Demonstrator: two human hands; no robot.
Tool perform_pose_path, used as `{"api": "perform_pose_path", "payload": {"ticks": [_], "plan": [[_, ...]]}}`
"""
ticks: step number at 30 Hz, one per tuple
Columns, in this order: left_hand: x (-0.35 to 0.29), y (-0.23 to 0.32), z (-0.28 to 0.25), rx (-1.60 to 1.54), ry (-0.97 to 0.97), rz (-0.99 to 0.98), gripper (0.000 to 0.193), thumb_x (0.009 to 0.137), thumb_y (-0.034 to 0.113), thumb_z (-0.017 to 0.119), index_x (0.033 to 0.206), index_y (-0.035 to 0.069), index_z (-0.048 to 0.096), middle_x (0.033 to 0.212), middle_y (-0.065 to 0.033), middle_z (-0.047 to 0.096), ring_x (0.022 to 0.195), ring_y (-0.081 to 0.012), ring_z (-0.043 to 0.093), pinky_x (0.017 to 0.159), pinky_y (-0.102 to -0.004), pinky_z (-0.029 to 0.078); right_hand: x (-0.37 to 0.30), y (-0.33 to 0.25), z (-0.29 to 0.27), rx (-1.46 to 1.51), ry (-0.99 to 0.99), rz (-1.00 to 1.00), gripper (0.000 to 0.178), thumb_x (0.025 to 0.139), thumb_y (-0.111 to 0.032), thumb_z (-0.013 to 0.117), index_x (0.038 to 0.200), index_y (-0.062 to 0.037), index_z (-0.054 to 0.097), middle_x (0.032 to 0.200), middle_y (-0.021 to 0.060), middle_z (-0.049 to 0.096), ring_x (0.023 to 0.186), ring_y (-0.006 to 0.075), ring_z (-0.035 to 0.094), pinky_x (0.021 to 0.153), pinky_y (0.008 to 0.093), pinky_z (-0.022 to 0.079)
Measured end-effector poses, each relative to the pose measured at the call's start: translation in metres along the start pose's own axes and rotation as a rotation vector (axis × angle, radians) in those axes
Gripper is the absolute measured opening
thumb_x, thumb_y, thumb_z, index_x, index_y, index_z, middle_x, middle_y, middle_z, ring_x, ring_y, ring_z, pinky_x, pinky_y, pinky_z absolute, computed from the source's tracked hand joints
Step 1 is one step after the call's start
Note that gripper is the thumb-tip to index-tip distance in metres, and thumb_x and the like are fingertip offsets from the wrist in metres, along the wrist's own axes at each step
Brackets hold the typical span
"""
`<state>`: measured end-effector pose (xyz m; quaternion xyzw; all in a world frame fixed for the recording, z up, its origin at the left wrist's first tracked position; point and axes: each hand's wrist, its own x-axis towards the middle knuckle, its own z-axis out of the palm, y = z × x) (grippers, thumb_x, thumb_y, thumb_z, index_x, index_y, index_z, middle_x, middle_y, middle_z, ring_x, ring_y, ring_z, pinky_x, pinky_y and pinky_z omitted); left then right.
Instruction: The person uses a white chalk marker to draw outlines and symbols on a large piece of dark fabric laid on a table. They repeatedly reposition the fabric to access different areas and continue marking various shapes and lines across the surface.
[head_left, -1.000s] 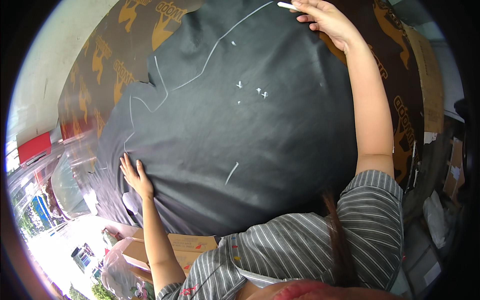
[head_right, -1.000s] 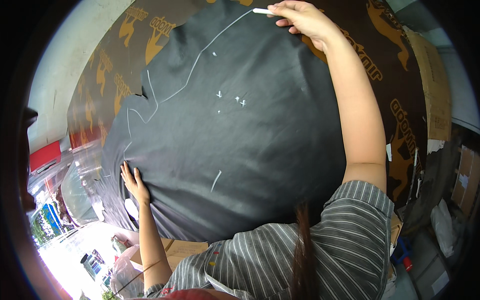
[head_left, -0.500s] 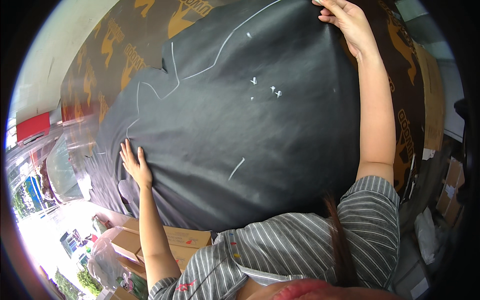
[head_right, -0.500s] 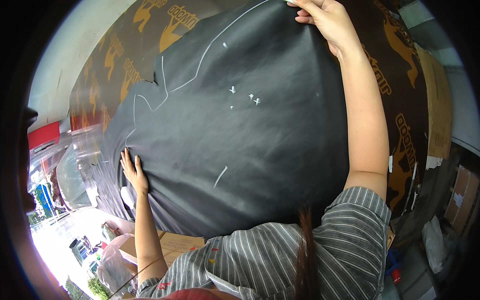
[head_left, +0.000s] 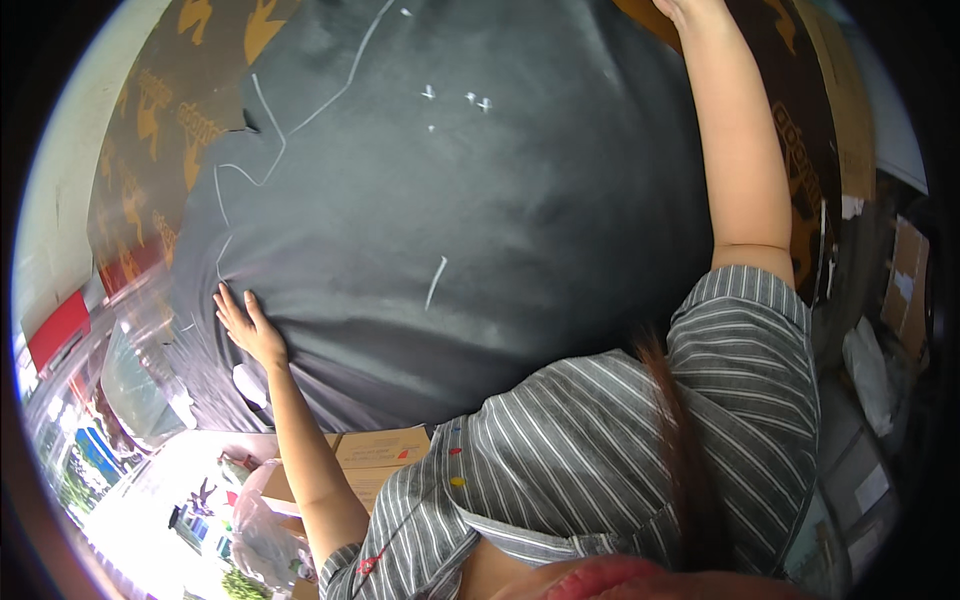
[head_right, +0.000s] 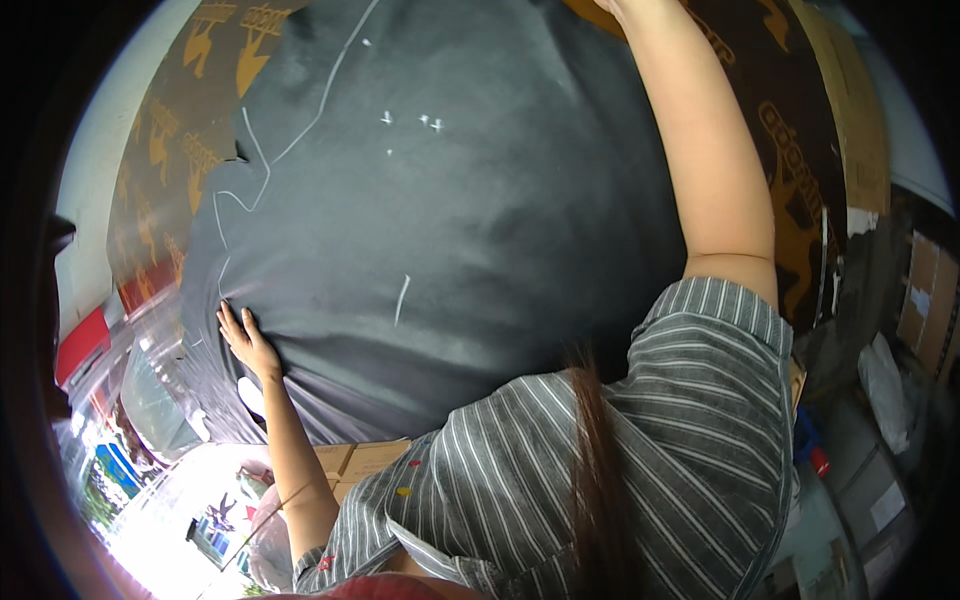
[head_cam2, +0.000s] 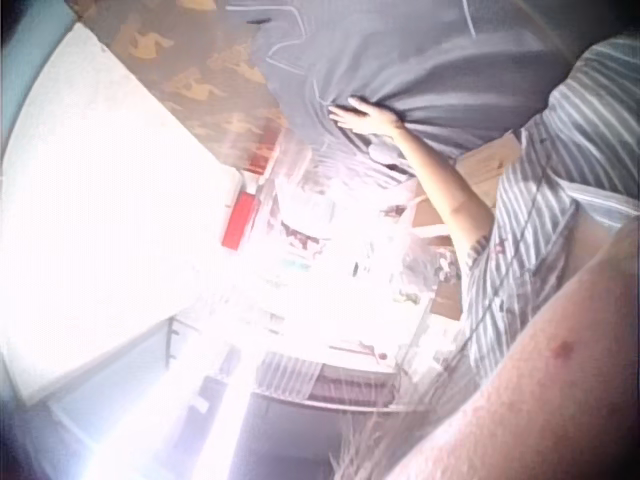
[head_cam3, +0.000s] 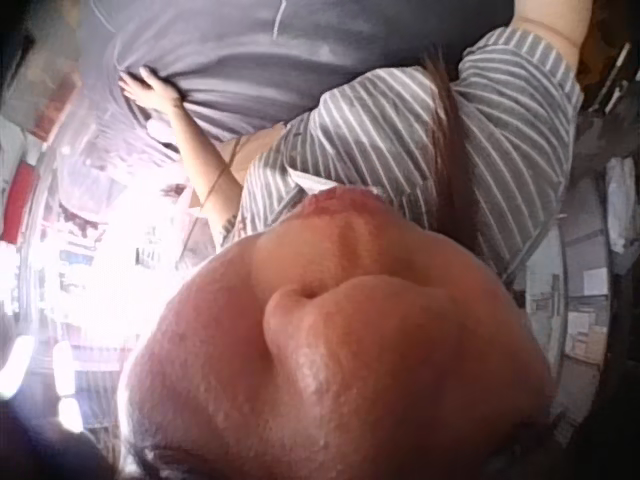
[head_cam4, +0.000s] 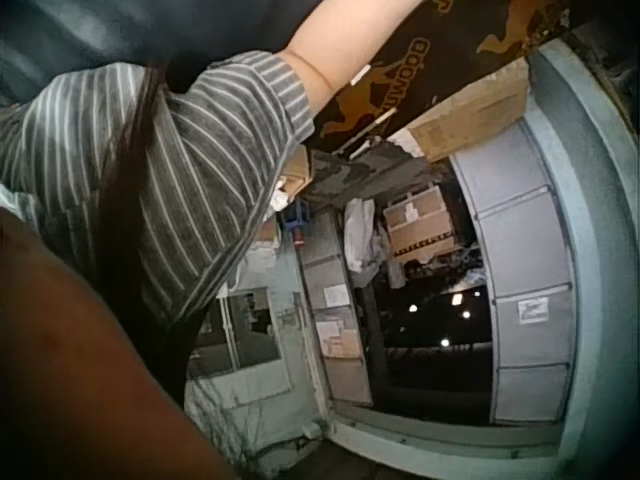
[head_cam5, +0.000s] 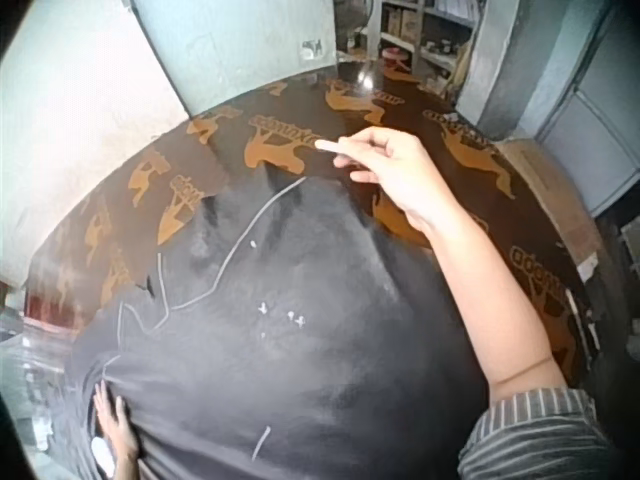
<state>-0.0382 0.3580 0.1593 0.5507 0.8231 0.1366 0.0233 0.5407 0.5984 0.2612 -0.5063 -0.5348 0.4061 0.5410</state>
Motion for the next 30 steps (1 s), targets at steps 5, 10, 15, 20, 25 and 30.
{"api": "perform_pose_path", "payload": {"ticks": [5,10,15,20,25,30], "plan": [[-0.004,-0.003,-0.001,0.009,-0.012,-0.002,0.061,0.103,0.053,0.044,0.157,0.024,0.037,0.165,-0.011,0.027,0.153,-0.0361,0.019,0.121,-0.0563,0.011,-0.095,0.014,-0.025,0.097,-0.125,0.275,0.012,0.093,-0.012,0.072,0.093,-0.0012,0.067,0.085,0.0042,0.071,0.073,0.0129,0.067,0.07,0.0281,0.055],[0.0,-0.007,0.002,0.017,-0.006,0.002,0.061,0.103,0.053,0.044,0.157,0.024,0.037,0.165,-0.0109,0.028,0.153,-0.0361,0.019,0.12,-0.0566,0.012,-0.19,0.026,-0.03,-0.145,-0.156,0.251,0.007,0.091,-0.002,0.067,0.086,-0.0015,0.062,0.082,0.0018,0.066,0.074,0.0062,0.062,0.067,0.0221,0.049],[0.005,-0.008,0.002,0.037,-0.002,0.008,0.061,0.103,0.053,0.044,0.156,0.024,0.037,0.165,-0.0106,0.028,0.153,-0.0362,0.02,0.12,-0.0561,0.013,-0.206,0.02,-0.006,-0.509,0.059,-0.007,0.016,0.082,-0.004,0.073,0.076,-0.0037,0.058,0.07,0.0027,0.06,0.059,0.0097,0.058,0.055,0.0254,0.045],[0.002,-0.012,0.002,0.045,0.002,0.004,0.061,0.103,0.053,0.043,0.156,0.024,0.037,0.165,-0.0106,0.028,0.152,-0.0361,0.021,0.12,-0.0562,0.014,-0.212,0.02,-0.015,-0.488,0.007,0.077,0.012,0.082,0.001,0.073,0.081,-0.0001,0.061,0.076,0.0036,0.058,0.063,0.0097,0.057,0.06,0.0249,0.045],[0.002,-0.011,0.003,0.038,-0.004,0.005,0.062,0.103,0.054,0.043,0.157,0.024,0.036,0.165,-0.0106,0.027,0.153,-0.036,0.02,0.12,-0.0563,0.013,-0.215,0.01,-0.01,-0.45,-0.054,0.07,0.013,0.082,0.001,0.073,0.079,0.0004,0.061,0.076,0.0033,0.059,0.064,0.0091,0.057,0.061,0.0255,0.045],[0.003,-0.007,0.002,0.034,-0.01,0.025,0.062,0.103,0.053,0.043,0.157,0.024,0.036,0.165,-0.011,0.027,0.153,-0.0361,0.02,0.12,-0.0566,0.014,-0.197,0.019,0.011,-0.251,0.008,0.062,0.017,0.081,-0.007,0.076,0.08,-0.0038,0.059,0.07,0.0049,0.062,0.063,0.0165,0.062,0.057,0.0295,0.049]]}}
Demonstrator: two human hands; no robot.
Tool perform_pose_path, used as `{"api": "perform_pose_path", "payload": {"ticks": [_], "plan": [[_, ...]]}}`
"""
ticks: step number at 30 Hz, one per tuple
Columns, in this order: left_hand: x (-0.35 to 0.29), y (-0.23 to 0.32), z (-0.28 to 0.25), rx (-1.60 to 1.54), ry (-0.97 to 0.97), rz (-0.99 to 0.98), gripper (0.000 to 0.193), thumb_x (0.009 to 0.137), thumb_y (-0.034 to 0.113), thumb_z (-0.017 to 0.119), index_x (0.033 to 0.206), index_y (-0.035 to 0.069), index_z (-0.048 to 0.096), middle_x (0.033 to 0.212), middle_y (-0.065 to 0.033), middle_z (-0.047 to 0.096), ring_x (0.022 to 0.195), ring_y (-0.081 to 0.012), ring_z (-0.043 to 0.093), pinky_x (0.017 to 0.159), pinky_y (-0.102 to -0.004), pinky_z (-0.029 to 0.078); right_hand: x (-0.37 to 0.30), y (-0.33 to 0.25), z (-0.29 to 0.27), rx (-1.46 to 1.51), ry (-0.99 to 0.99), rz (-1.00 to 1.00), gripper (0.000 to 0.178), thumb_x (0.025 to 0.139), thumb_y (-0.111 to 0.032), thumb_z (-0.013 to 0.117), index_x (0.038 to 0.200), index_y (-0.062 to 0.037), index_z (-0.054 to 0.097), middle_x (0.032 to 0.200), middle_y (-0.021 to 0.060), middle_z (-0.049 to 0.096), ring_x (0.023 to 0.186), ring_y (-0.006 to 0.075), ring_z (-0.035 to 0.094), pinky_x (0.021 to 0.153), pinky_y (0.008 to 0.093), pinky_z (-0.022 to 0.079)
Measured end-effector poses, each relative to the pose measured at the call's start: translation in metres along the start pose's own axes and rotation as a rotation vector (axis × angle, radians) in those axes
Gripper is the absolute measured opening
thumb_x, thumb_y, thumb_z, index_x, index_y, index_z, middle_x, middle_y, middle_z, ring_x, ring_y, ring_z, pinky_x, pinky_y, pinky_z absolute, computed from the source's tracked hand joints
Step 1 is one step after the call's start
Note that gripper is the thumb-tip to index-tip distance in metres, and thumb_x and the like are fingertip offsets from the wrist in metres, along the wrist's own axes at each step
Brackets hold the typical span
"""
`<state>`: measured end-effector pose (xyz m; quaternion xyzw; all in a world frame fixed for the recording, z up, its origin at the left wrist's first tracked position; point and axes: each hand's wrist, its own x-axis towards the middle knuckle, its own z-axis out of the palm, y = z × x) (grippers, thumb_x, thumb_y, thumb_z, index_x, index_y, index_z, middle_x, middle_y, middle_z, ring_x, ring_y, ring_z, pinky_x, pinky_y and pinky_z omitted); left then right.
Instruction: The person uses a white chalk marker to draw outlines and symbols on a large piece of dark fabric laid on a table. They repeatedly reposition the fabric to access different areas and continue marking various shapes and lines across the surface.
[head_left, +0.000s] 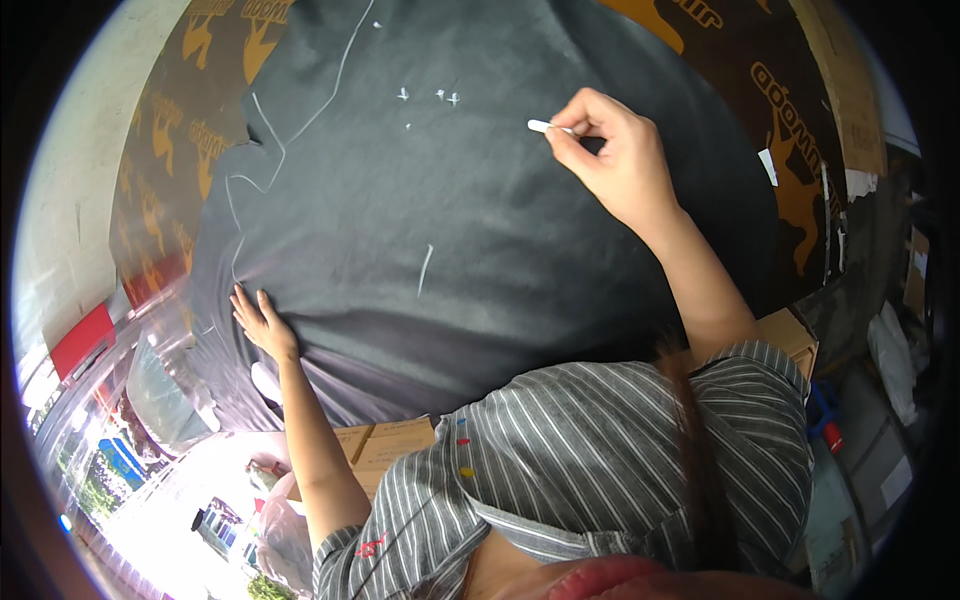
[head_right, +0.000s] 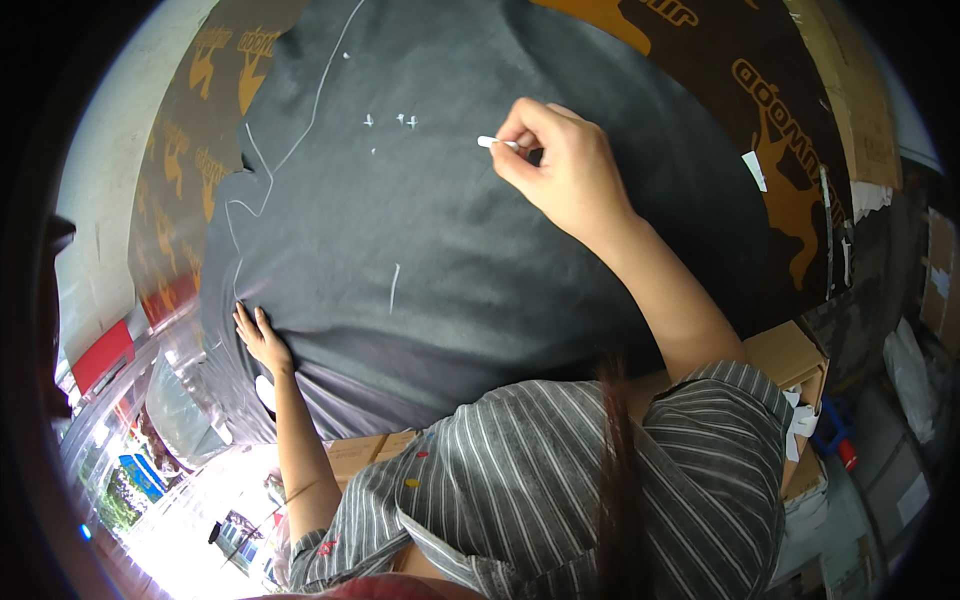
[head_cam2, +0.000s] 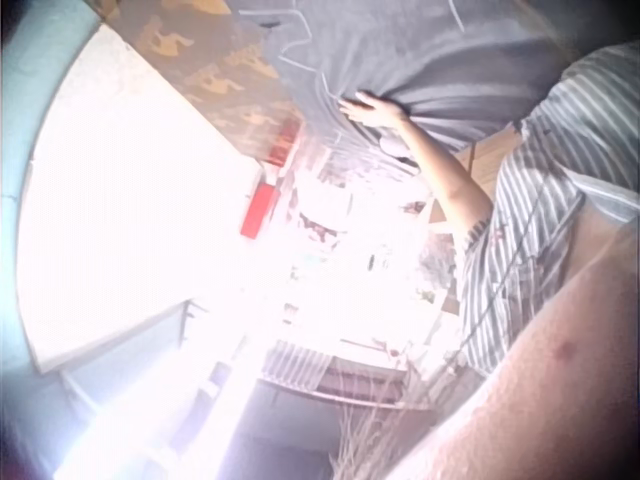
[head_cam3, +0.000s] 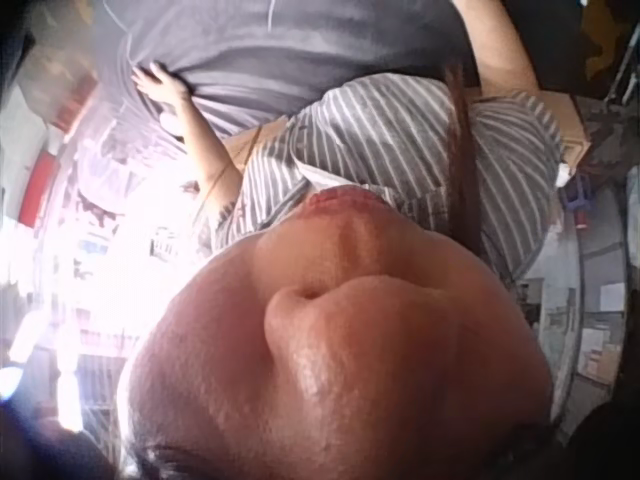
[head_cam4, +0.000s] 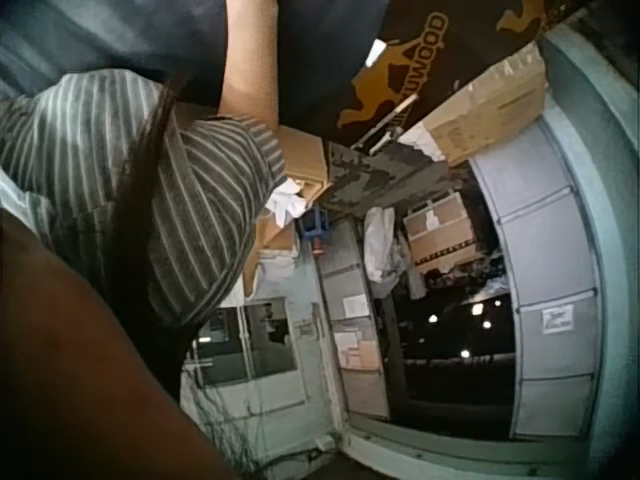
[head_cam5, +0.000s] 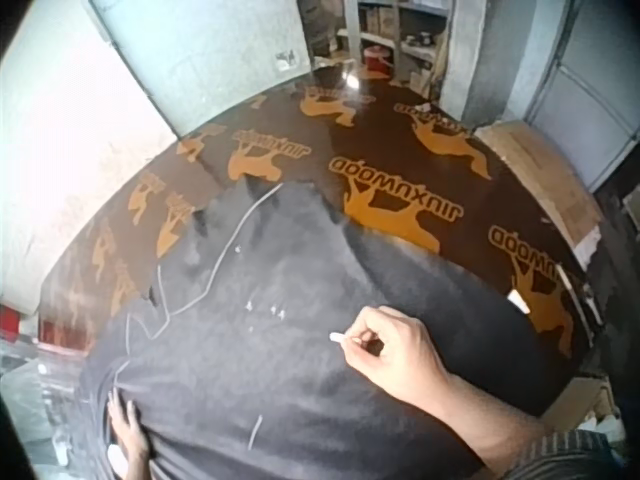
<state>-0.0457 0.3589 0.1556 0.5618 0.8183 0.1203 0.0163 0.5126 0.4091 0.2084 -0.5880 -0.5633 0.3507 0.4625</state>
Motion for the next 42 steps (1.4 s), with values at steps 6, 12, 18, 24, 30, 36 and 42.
{"api": "perform_pose_path", "payload": {"ticks": [6,12,18,24,30,36,42], "plan": [[-0.001,-0.007,0.0,0.0,0.008,0.017,0.061,0.104,0.052,0.043,0.157,0.023,0.036,0.165,-0.0122,0.027,0.152,-0.0379,0.021,0.121,-0.0547,0.014,0.014,0.002,0.011,-0.253,0.008,-0.163,0.014,0.078,-0.004,0.074,0.078,-0.0045,0.06,0.07,0.004,0.057,0.058,0.0132,0.057,0.054,0.0283,0.048],[0.001,-0.004,-0.001,-0.014,-0.007,0.007,0.063,0.104,0.054,0.042,0.158,0.023,0.034,0.166,-0.0108,0.026,0.153,-0.0376,0.019,0.121,-0.0548,0.013,0.011,0.004,0.011,-0.269,0.064,-0.197,0.014,0.076,-0.004,0.073,0.076,-0.0057,0.059,0.064,0.0045,0.058,0.067,0.0173,0.06,0.058,0.0295,0.05],[0.002,-0.005,-0.001,-0.034,-0.017,0.024,0.063,0.103,0.055,0.042,0.157,0.022,0.036,0.165,-0.011,0.027,0.152,-0.0394,0.02,0.122,-0.0524,0.013,-0.011,-0.003,-0.037,0.288,-0.006,0.089,0.008,0.09,-0.002,0.072,0.094,-0.0001,0.065,0.089,0.0037,0.07,0.081,0.0081,0.065,0.071,0.0224,0.052],[0.004,-0.012,0.003,0.004,0.011,0.03,0.063,0.103,0.053,0.045,0.155,0.018,0.038,0.163,-0.0152,0.03,0.15,-0.0405,0.023,0.122,-0.0486,0.019,-0.043,0.034,-0.158,0.147,0.531,0.106,0.016,0.096,-0.005,0.067,0.109,0.0027,0.065,0.1,0.0111,0.071,0.095,0.0156,0.071,0.081,0.0251,0.058],[0.014,-0.006,0.007,0.024,-0.007,0.005,0.069,0.101,0.063,0.039,0.158,0.025,0.033,0.165,-0.0118,0.027,0.15,-0.0421,0.022,0.12,-0.0565,0.018,-0.088,0.035,-0.164,0.111,0.596,0.151,0.016,0.099,-0.006,0.063,0.11,0.0049,0.064,0.102,0.0132,0.07,0.099,0.0188,0.07,0.084,0.0287,0.059],[0.017,-0.013,0.008,0.081,-0.042,-0.029,0.069,0.101,0.065,0.034,0.158,0.026,0.031,0.166,-0.0107,0.025,0.15,-0.0416,0.023,0.119,-0.0587,0.019,-0.107,0.039,-0.164,0.15,0.633,0.175,0.015,0.097,-0.006,0.065,0.11,0.0026,0.067,0.104,0.0107,0.07,0.099,0.0171,0.069,0.082,0.0277,0.059],[0.012,0.003,-0.005,0.328,-0.154,-0.18,0.07,0.102,0.067,0.024,0.161,0.031,0.019,0.167,-0.0065,0.022,0.152,-0.0364,0.022,0.118,-0.0632,0.017,-0.072,0.05,-0.176,0.181,0.58,0.097,0.014,0.093,-0.007,0.072,0.103,0.0021,0.071,0.09,0.0051,0.072,0.083,0.0092,0.067,0.075,0.023,0.055]]}}
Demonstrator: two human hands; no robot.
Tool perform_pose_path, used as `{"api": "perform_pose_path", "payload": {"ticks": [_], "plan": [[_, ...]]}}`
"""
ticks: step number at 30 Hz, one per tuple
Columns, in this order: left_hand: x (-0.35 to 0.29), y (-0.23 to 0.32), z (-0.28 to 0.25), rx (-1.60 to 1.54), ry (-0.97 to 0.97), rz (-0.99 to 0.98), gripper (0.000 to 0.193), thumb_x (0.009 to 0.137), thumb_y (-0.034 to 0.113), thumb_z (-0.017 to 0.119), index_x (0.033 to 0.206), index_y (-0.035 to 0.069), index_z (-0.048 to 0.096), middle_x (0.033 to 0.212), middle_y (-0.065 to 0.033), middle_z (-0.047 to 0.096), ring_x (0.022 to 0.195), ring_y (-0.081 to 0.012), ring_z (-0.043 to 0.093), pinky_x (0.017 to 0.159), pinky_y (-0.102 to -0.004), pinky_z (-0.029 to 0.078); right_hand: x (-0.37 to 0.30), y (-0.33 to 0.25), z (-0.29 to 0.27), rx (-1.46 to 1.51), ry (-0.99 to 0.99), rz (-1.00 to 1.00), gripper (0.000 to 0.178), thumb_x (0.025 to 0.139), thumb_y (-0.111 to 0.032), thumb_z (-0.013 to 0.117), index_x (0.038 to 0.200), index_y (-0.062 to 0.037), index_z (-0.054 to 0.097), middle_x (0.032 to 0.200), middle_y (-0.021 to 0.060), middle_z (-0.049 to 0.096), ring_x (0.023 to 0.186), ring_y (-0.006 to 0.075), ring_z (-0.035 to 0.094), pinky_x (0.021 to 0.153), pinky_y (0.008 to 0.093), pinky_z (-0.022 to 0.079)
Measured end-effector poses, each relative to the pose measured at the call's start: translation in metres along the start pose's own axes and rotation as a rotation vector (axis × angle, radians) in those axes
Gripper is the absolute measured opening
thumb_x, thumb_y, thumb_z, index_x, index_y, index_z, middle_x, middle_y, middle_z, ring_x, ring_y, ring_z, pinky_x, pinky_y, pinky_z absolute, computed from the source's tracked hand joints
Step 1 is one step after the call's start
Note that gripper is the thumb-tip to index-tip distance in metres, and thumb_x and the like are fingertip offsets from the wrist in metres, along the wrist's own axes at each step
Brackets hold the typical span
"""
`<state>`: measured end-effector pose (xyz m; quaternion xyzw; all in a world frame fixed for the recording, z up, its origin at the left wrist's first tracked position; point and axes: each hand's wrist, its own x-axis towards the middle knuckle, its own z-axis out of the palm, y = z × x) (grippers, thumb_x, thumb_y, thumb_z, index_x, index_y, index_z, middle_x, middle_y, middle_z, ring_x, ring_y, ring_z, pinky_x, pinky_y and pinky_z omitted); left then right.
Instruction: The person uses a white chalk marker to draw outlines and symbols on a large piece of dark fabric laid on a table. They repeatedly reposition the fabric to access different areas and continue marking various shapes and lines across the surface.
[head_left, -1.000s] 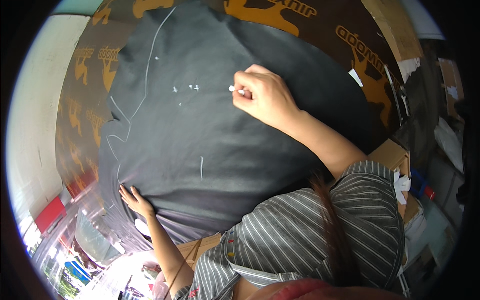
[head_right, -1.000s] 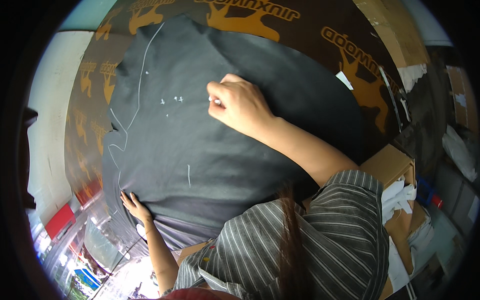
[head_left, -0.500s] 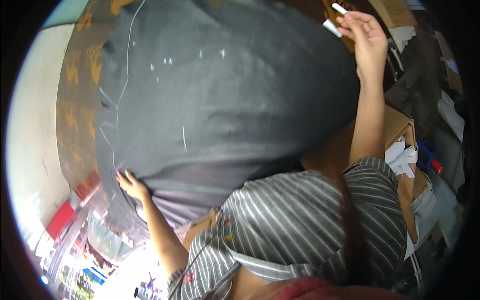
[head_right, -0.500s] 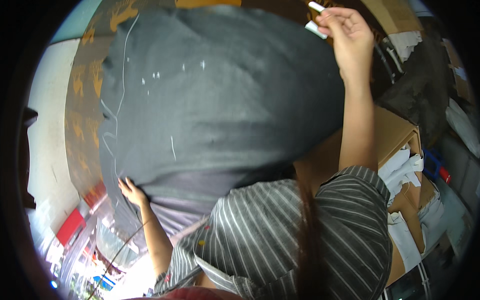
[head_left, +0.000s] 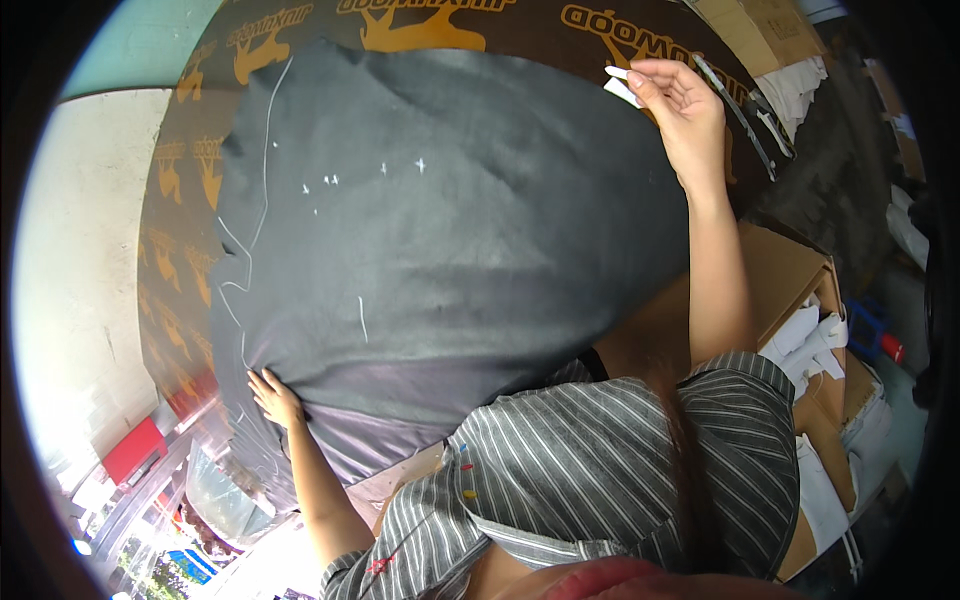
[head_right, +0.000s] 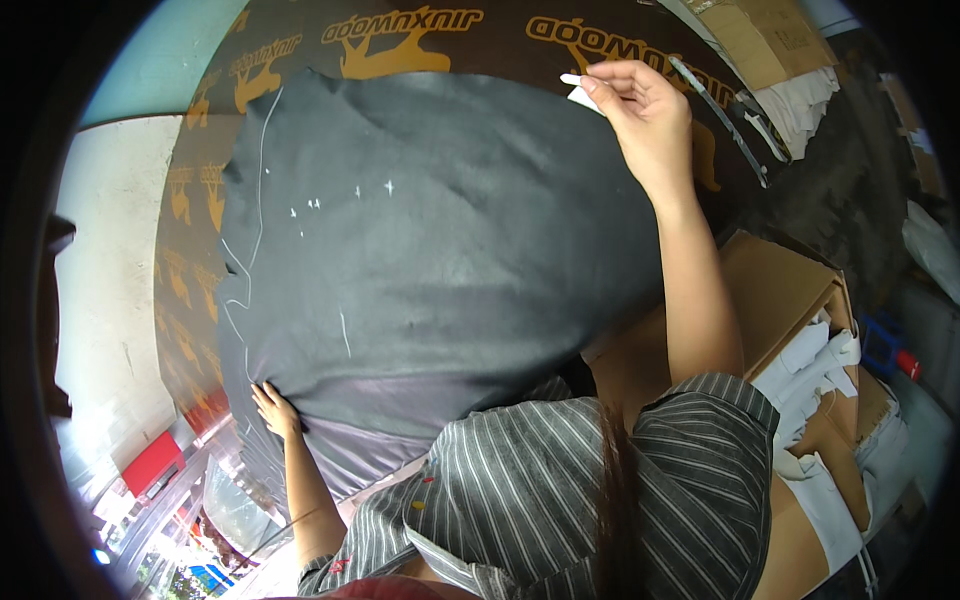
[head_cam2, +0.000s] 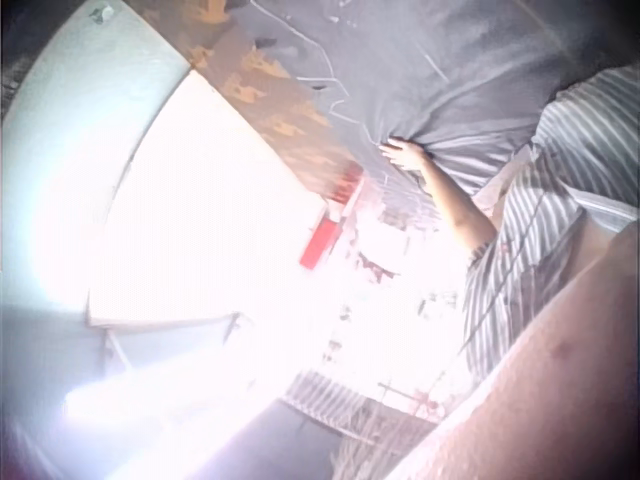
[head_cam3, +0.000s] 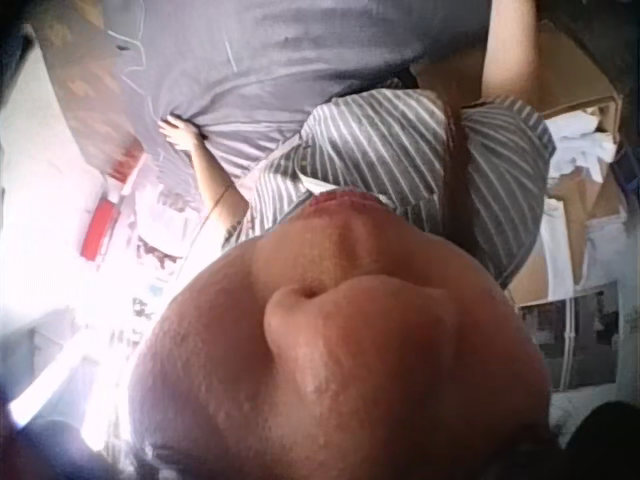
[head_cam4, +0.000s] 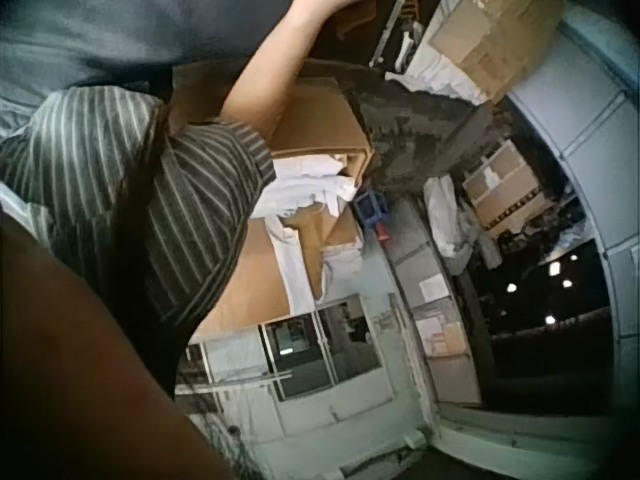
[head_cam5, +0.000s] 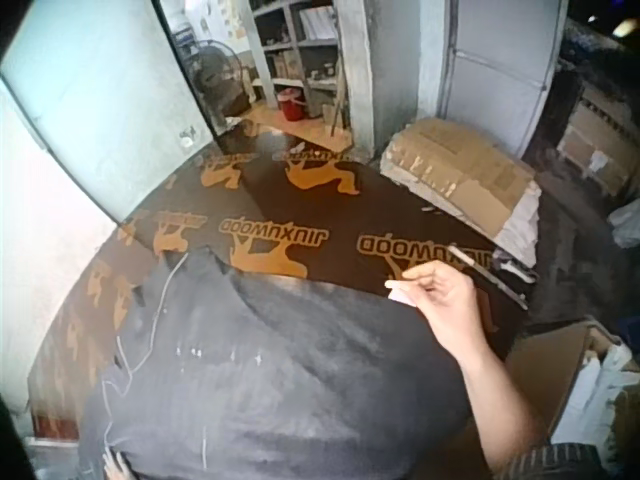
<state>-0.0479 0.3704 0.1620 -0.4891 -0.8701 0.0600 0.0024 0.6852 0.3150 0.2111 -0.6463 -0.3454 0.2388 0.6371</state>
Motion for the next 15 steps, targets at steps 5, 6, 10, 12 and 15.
{"api": "perform_pose_path", "payload": {"ticks": [5,6,10,12,15], "plan": [[-0.001,0.011,-0.009,0.161,-0.039,-0.114,0.079,0.099,0.073,0.02,0.162,0.026,0.018,0.166,-0.0075,0.025,0.151,-0.037,0.024,0.118,-0.0636,0.018,0.016,0.004,0.017,0.056,-0.07,0.003,0.016,0.093,-0.009,0.072,0.108,-0.0022,0.073,0.087,0.0031,0.072,0.08,0.0082,0.067,0.071,0.0212,0.053],[-0.004,0.015,-0.011,0.17,-0.041,-0.157,0.081,0.098,0.074,0.02,0.162,0.024,0.018,0.166,-0.0075,0.025,0.151,-0.0369,0.024,0.118,-0.0635,0.019,0.016,0.006,0.019,-0.016,-0.075,0.022,0.016,0.093,-0.01,0.072,0.108,-0.0025,0.073,0.087,0.0033,0.072,0.079,0.0082,0.067,0.07,0.0215,0.053],[-0.009,0.021,-0.016,0.195,-0.04,-0.279,0.093,0.093,0.081,0.018,0.161,0.017,0.02,0.164,-0.0086,0.031,0.148,-0.0358,0.03,0.117,-0.0613,0.024,0.012,0.01,0.019,-0.166,-0.064,0.012,0.018,0.092,-0.013,0.074,0.106,-0.0033,0.073,0.085,0.0045,0.072,0.075,0.0098,0.068,0.068,0.0226,0.053],[-0.012,0.032,-0.018,0.221,-0.037,-0.323,0.097,0.092,0.083,0.018,0.16,0.014,0.022,0.162,-0.0099,0.034,0.145,-0.0354,0.035,0.115,-0.059,0.028,0.01,0.006,0.016,-0.204,-0.074,-0.008,0.017,0.091,-0.012,0.074,0.105,-0.0031,0.073,0.084,0.0046,0.072,0.074,0.0103,0.068,0.067,0.023,0.054],[-0.01,0.034,-0.018,0.224,-0.075,-0.387,0.099,0.091,0.083,0.017,0.159,0.011,0.023,0.162,-0.0099,0.034,0.145,-0.0351,0.036,0.115,-0.0585,0.029,0.007,0.0,0.019,-0.217,-0.154,-0.028,0.014,0.091,-0.01,0.074,0.102,-0.0023,0.072,0.086,0.0042,0.073,0.074,0.0099,0.068,0.067,0.0229,0.054]]}}
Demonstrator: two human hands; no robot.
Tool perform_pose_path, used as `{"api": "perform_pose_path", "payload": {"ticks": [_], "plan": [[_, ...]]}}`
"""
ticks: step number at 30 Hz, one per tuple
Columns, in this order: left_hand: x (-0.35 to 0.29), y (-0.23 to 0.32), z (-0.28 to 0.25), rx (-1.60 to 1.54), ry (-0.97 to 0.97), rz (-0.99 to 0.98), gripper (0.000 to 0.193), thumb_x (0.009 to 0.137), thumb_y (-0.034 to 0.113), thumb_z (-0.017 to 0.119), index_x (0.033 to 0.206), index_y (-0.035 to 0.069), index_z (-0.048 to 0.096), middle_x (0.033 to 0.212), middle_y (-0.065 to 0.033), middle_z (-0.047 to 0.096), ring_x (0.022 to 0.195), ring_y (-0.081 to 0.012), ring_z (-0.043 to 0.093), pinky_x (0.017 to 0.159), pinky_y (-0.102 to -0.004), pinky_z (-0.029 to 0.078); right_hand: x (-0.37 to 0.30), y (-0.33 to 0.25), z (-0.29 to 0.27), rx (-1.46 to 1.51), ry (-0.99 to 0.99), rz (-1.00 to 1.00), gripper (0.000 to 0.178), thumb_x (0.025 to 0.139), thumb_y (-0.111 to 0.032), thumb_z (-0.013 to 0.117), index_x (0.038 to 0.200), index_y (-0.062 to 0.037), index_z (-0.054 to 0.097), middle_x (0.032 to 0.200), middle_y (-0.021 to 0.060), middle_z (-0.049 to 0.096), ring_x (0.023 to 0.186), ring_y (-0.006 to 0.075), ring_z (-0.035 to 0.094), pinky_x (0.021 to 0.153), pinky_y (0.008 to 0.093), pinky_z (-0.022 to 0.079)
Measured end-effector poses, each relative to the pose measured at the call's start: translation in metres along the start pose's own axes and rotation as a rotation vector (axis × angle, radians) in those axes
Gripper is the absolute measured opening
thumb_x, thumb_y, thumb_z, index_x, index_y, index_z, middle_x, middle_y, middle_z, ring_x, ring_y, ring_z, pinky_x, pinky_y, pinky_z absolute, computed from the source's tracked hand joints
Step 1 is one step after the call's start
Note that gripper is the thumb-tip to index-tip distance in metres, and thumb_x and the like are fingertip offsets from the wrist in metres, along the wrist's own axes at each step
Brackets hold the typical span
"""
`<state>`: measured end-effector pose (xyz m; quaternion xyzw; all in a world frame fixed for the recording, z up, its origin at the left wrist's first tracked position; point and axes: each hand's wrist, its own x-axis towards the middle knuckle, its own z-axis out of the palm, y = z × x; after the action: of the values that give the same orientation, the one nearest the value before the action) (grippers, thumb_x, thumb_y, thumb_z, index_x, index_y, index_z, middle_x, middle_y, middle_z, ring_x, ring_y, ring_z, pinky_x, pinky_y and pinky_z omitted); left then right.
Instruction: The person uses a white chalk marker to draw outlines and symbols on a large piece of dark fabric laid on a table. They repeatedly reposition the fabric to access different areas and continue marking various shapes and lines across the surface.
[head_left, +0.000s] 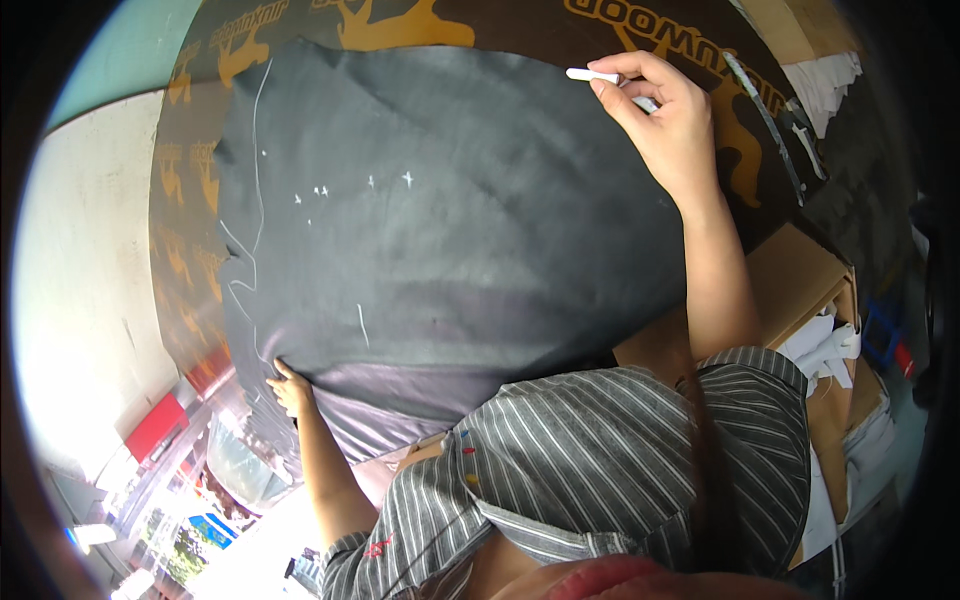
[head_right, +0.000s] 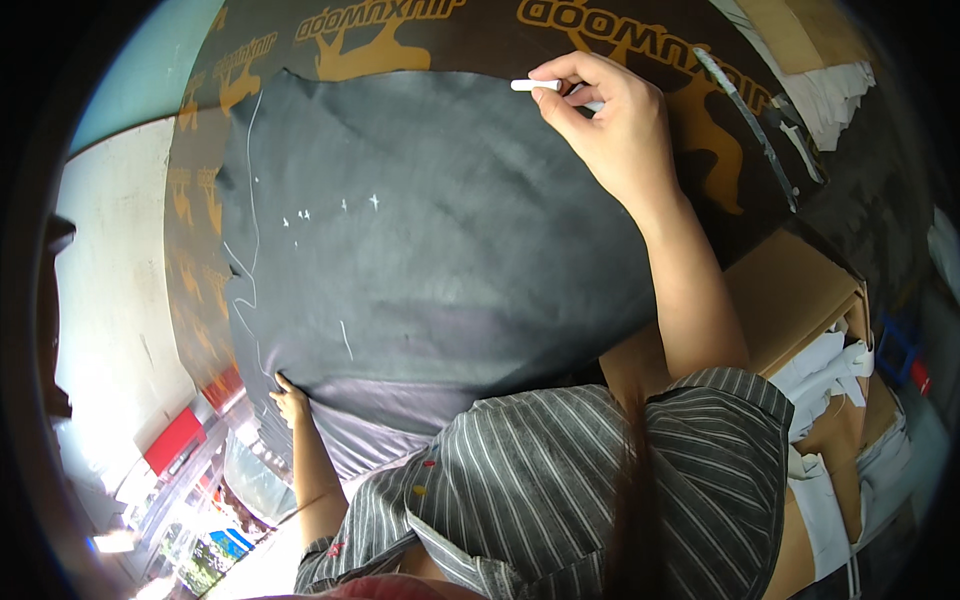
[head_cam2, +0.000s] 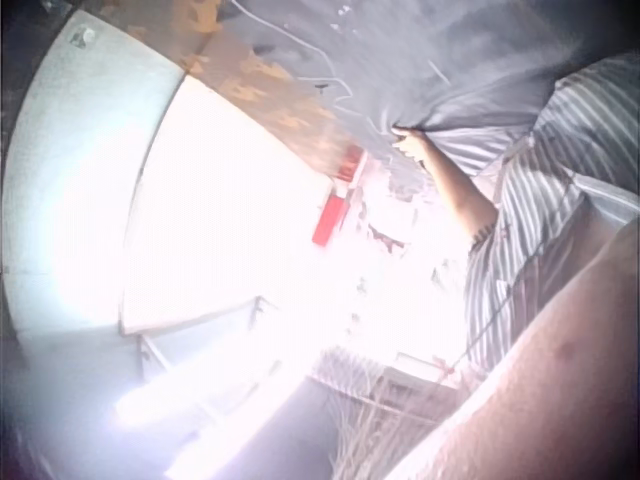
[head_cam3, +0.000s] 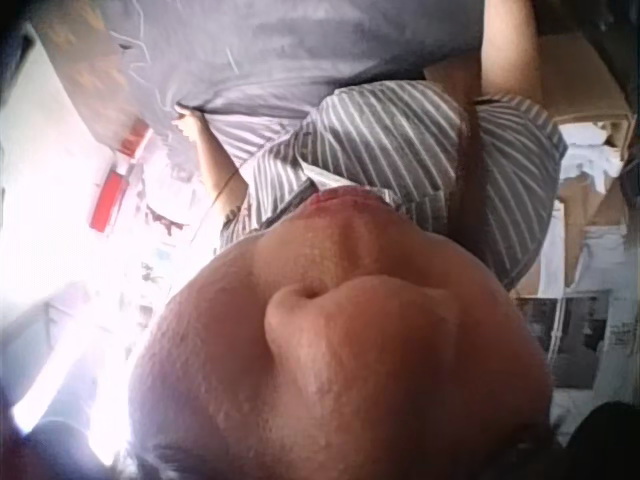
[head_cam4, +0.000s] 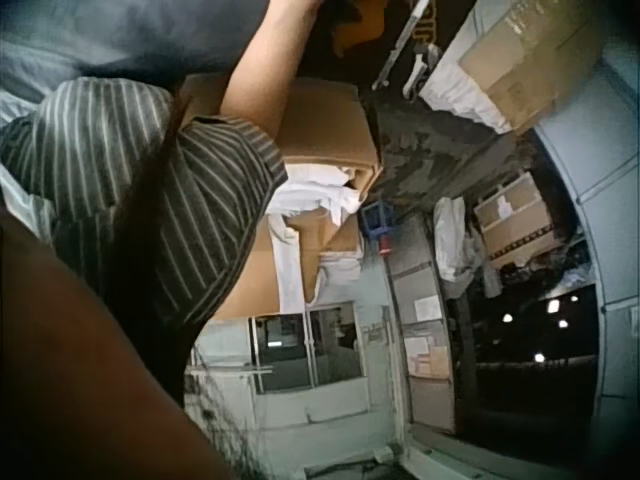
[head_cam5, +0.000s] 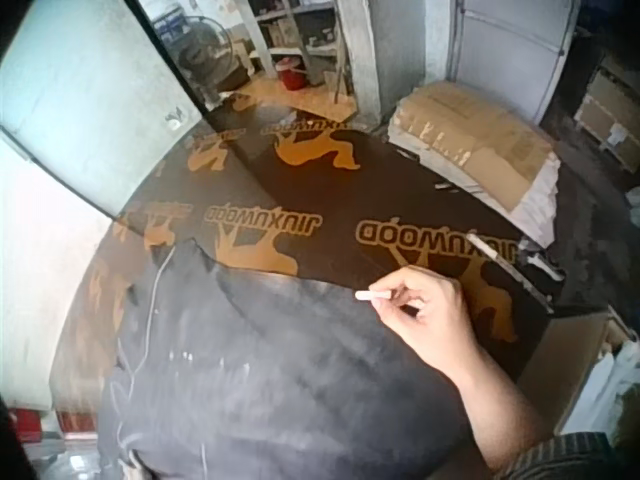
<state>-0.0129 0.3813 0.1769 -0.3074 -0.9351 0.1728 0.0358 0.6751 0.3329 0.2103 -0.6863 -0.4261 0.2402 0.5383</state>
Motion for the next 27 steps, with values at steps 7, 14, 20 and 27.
{"api": "perform_pose_path", "payload": {"ticks": [7,14,20,27], "plan": [[0.015,-0.017,0.015,-0.158,0.05,-0.019,0.11,0.084,0.09,0.024,0.153,0.004,0.035,0.143,-0.0246,0.054,0.13,-0.0404,0.054,0.109,-0.0543,0.04,-0.005,-0.001,0.022,-0.102,-0.163,-0.08,0.007,0.088,-0.004,0.073,0.094,0.0,0.07,0.086,0.0053,0.073,0.075,0.0099,0.069,0.069,0.0227,0.054],[0.001,-0.002,0.009,-0.182,0.071,-0.072,0.108,0.084,0.089,0.029,0.136,-0.003,0.051,0.134,-0.0269,0.059,0.128,-0.04,0.056,0.109,-0.0519,0.038,-0.004,0.016,0.018,-0.165,-0.264,-0.069,0.012,0.091,-0.009,0.074,0.099,0.0003,0.071,0.086,-0.0006,0.068,0.075,0.0066,0.061,0.069,0.0201,0.048],[-0.001,0.004,0.011,-0.251,0.097,-0.015,0.104,0.086,0.087,0.031,0.135,-0.003,0.051,0.137,-0.0212,0.058,0.131,-0.0356,0.053,0.111,-0.0571,0.032,-0.01,0.0,0.019,0.297,-0.07,-0.008,0.019,0.094,-0.003,0.07,0.111,0.0046,0.07,0.098,0.0088,0.072,0.09,0.0142,0.068,0.085,0.0238,0.055],[-0.015,0.01,0.03,-0.45,0.246,-0.062,0.095,0.087,0.082,0.043,0.134,-0.001,0.049,0.14,-0.0183,0.051,0.135,-0.0346,0.044,0.113,-0.0614,0.027,-0.135,-0.056,0.098,0.271,-0.688,0.196,0.014,0.092,-0.001,0.071,0.105,0.0049,0.07,0.09,0.0018,0.068,0.081,0.0051,0.063,0.072,0.0194,0.051]]}}
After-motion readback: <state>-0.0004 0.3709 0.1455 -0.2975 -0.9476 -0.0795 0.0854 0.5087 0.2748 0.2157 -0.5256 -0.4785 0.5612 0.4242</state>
